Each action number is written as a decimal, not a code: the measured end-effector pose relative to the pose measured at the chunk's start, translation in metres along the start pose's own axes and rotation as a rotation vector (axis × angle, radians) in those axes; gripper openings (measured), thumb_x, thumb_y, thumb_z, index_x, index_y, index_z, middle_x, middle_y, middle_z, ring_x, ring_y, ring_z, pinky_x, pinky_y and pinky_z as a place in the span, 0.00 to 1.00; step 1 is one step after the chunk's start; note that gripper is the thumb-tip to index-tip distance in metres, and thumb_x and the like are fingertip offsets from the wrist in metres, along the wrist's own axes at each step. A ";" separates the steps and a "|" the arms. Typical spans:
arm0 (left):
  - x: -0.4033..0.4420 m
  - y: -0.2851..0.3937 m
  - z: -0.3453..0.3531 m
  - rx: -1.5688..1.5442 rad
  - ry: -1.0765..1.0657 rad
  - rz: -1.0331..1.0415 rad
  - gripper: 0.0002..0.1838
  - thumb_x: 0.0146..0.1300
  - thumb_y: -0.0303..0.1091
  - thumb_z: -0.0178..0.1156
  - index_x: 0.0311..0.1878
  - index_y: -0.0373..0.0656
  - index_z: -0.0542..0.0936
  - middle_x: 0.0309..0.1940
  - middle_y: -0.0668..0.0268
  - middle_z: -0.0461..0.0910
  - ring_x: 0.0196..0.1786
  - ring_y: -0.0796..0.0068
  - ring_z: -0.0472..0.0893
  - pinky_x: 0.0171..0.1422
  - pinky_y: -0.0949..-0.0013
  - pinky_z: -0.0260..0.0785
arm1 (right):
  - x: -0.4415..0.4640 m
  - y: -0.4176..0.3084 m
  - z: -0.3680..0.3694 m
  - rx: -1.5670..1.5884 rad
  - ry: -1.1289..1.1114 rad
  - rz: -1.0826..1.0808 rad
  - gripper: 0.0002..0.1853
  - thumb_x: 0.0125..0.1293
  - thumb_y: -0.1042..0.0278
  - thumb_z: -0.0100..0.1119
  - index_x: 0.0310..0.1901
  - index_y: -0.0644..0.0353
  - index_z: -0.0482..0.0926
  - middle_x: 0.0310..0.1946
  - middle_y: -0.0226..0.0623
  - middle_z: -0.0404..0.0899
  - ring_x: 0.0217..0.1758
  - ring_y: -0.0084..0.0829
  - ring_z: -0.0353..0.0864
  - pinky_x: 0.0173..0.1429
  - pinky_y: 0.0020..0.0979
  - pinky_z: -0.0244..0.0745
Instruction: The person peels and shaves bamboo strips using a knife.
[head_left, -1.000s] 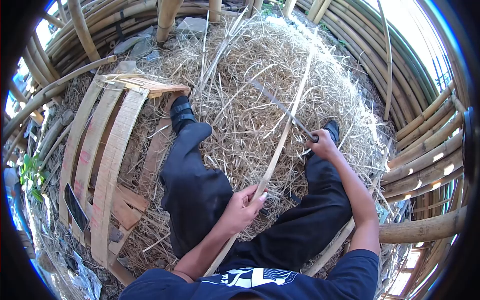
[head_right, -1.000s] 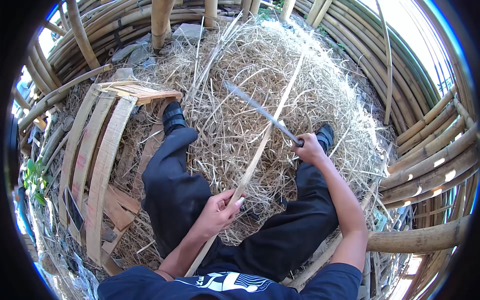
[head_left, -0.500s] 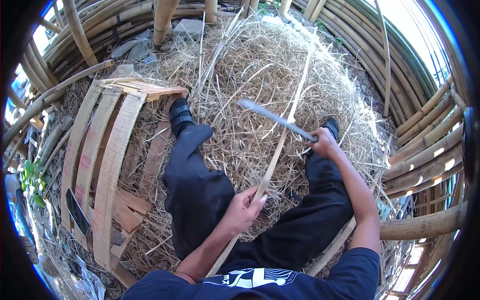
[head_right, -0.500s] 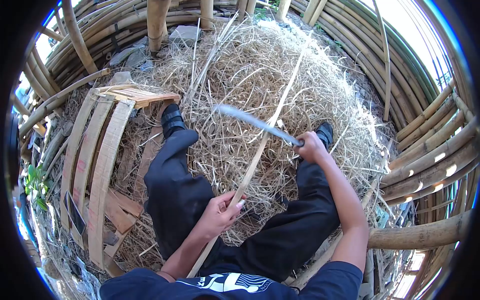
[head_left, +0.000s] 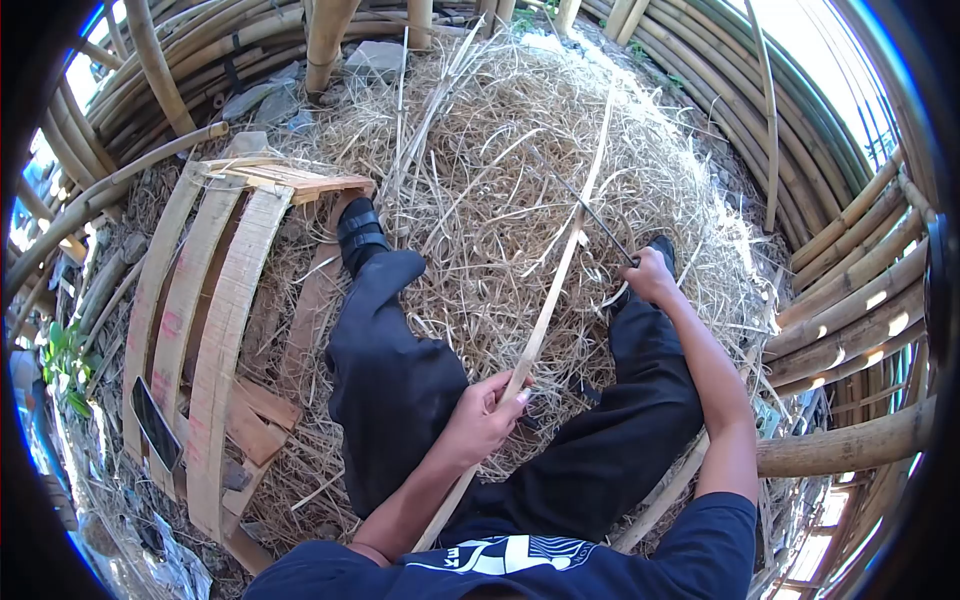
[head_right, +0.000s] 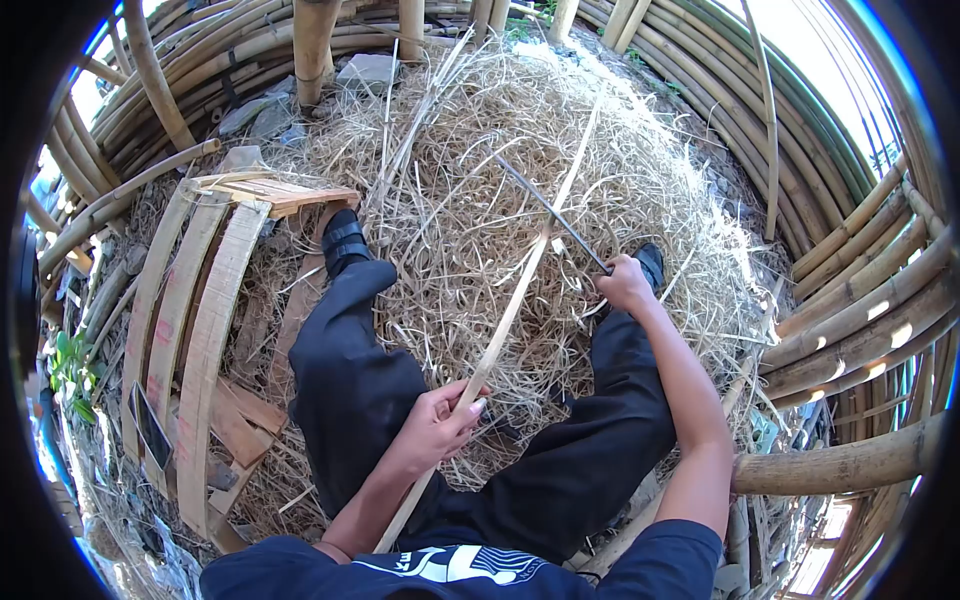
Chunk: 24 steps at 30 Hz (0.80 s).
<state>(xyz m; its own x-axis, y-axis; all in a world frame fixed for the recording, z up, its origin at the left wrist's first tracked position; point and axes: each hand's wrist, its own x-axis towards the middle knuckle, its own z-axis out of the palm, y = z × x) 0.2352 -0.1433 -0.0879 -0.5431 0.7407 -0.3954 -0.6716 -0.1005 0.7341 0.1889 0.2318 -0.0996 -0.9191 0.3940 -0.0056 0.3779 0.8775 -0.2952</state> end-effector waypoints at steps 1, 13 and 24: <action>-0.001 0.000 -0.001 0.005 0.001 0.005 0.12 0.73 0.29 0.52 0.57 0.40 0.74 0.24 0.78 0.67 0.19 0.92 0.62 0.20 0.82 0.52 | -0.002 0.000 0.002 0.045 -0.011 0.005 0.16 0.50 0.61 0.66 0.34 0.66 0.85 0.24 0.53 0.80 0.31 0.47 0.83 0.42 0.39 0.75; -0.001 -0.001 0.001 0.068 0.029 0.046 0.13 0.73 0.30 0.52 0.57 0.38 0.74 0.21 0.79 0.66 0.16 0.93 0.59 0.18 0.82 0.50 | 0.008 0.009 0.004 0.076 -0.136 0.082 0.15 0.51 0.62 0.65 0.33 0.67 0.84 0.27 0.53 0.82 0.31 0.46 0.82 0.40 0.39 0.75; 0.000 -0.003 0.002 0.006 -0.009 0.018 0.12 0.73 0.31 0.52 0.56 0.38 0.74 0.22 0.79 0.65 0.17 0.93 0.59 0.19 0.82 0.49 | 0.012 0.026 0.015 0.099 0.024 0.031 0.12 0.50 0.64 0.61 0.31 0.66 0.84 0.23 0.52 0.80 0.27 0.43 0.82 0.38 0.38 0.75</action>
<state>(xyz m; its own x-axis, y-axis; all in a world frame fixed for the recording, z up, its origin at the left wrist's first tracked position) 0.2384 -0.1420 -0.0894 -0.5506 0.7449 -0.3768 -0.6585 -0.1102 0.7445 0.1862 0.2548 -0.1215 -0.9036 0.4283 0.0061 0.3927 0.8338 -0.3880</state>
